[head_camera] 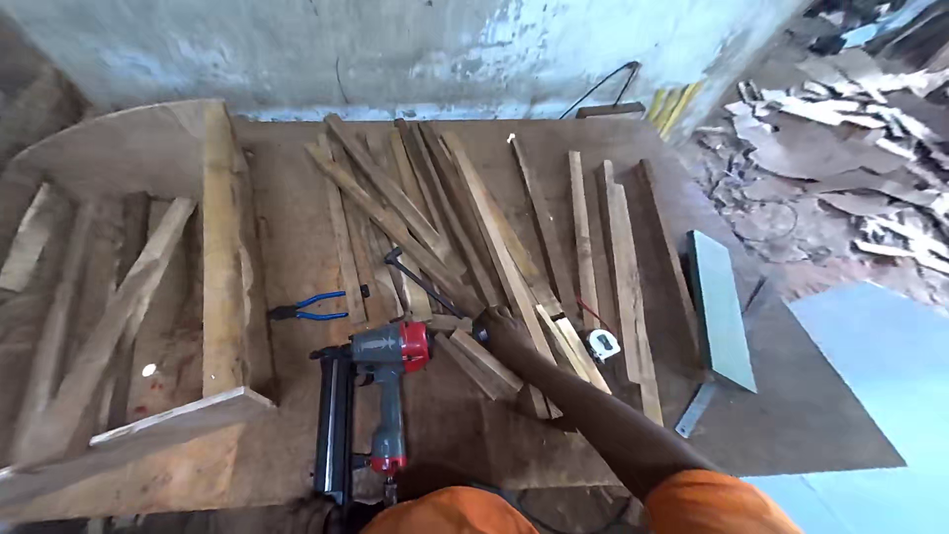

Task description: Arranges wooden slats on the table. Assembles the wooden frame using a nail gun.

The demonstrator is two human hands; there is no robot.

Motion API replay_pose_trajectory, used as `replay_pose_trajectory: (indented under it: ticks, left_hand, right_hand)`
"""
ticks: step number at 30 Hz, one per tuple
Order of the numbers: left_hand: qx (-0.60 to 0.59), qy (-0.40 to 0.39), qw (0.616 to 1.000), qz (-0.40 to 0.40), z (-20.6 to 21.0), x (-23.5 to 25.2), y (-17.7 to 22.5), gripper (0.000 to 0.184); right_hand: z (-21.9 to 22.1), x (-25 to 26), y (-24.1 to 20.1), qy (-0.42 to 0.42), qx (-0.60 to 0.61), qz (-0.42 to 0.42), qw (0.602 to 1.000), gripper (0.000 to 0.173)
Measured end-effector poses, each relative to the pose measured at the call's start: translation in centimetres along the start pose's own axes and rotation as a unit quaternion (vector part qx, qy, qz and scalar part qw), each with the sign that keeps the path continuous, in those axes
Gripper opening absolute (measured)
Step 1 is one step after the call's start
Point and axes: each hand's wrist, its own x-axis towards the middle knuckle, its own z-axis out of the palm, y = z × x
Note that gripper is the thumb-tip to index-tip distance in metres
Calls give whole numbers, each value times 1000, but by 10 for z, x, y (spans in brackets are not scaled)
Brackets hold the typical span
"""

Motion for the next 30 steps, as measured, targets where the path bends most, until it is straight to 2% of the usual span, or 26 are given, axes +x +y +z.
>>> replay_pose_trajectory:
  ticks: [4, 6, 7, 9, 10, 12, 13, 15, 18, 20, 22, 24, 26, 28, 30]
  left_hand:
    - [-7, -10, 1000, 23, 1, 2, -7, 37]
    - [-36, -88, 995, 12, -21, 11, -2, 39]
    - [-46, -75, 996, 21, -16, 9, -7, 39]
    - [-26, 47, 996, 68, 24, -1, -28, 37]
    - [-19, 64, 995, 75, 29, -1, -31, 37]
    - [-46, -36, 997, 47, -11, 7, -14, 38]
    - [-50, -43, 997, 44, -15, 9, -14, 38]
    - [-53, -36, 996, 65, 1, 7, -29, 42]
    - [-49, -32, 993, 106, 9, 10, -40, 45]
    - [-27, -43, 990, 133, 8, 17, -47, 46]
    - [-16, -20, 986, 163, 16, 21, -55, 48]
    - [-41, 2, 983, 178, 22, 26, -61, 65]
    - [-73, -7, 977, 201, 20, 38, -65, 70]
    - [-86, -3, 965, 249, 21, 43, -71, 58]
    - [-76, 44, 947, 308, 31, 47, -78, 50]
  right_hand:
    - [-2, -10, 7, 10, 25, 9, 1000, 62]
    - [-10, -17, 7, 50, 93, 35, 994, 54]
    - [-15, -21, 4, 82, 139, 51, 986, 49]
    - [-26, -34, -8, 148, 219, 93, 960, 42]
    - [-31, -43, -18, 183, 261, 112, 941, 41]
    - [-38, -70, -48, 220, 368, 131, 894, 42]
    - [-36, -85, -64, 205, 404, 137, 881, 42]
    - [-23, -110, -87, 118, 423, 148, 886, 41]
    - [-1, -119, -111, 37, 435, 191, 879, 36]
    - [2, -123, -118, 78, 417, 217, 879, 35]
    - [-4, -129, -124, 161, 401, 226, 873, 41]
    - [-2, -137, -136, 206, 436, 230, 845, 44]
    - [-1, -150, -171, 145, 508, 226, 819, 46]
    - [7, -160, -224, 66, 551, 203, 807, 40]
    - [30, -157, -280, 54, 547, 184, 815, 43]
